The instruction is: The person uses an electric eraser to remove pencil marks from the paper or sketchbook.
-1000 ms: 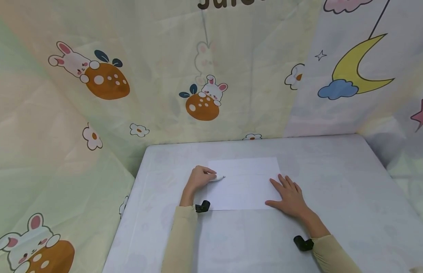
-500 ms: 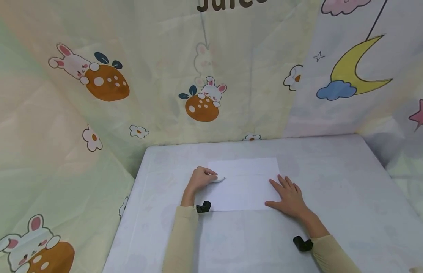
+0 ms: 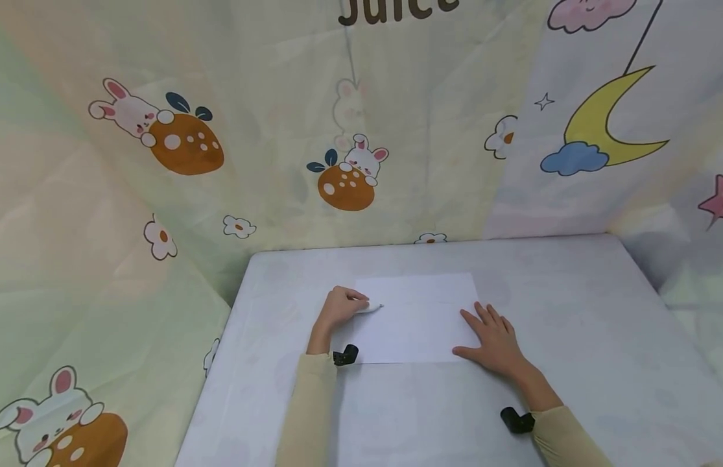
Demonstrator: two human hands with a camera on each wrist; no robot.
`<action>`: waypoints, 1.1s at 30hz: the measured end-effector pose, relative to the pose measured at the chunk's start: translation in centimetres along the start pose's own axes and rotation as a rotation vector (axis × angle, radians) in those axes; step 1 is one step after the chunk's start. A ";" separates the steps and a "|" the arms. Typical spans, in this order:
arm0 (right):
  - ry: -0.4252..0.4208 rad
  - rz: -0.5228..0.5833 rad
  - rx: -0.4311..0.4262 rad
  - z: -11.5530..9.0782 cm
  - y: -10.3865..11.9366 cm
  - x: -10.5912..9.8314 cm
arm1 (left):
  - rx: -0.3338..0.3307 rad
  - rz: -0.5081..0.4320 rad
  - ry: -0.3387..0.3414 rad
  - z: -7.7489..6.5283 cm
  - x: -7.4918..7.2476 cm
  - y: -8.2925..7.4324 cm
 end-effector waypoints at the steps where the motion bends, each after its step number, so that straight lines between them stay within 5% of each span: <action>1: -0.001 0.000 0.000 0.0 0.0 0.0 | 0.002 -0.002 0.001 0.0 0.1 0.0; 33: 0.006 -0.016 -0.002 0.0 0.0 0.3 | -0.003 -0.011 0.044 0.5 0.2 -0.1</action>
Point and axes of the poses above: each hand's wrist, its own z-axis towards the middle knuckle, its own x-axis out of the palm, y = z × x, the point moved 9 cm from there along z, towards the middle knuckle, and after that the axes turned 11 degrees about y, right-handed, at the moved point
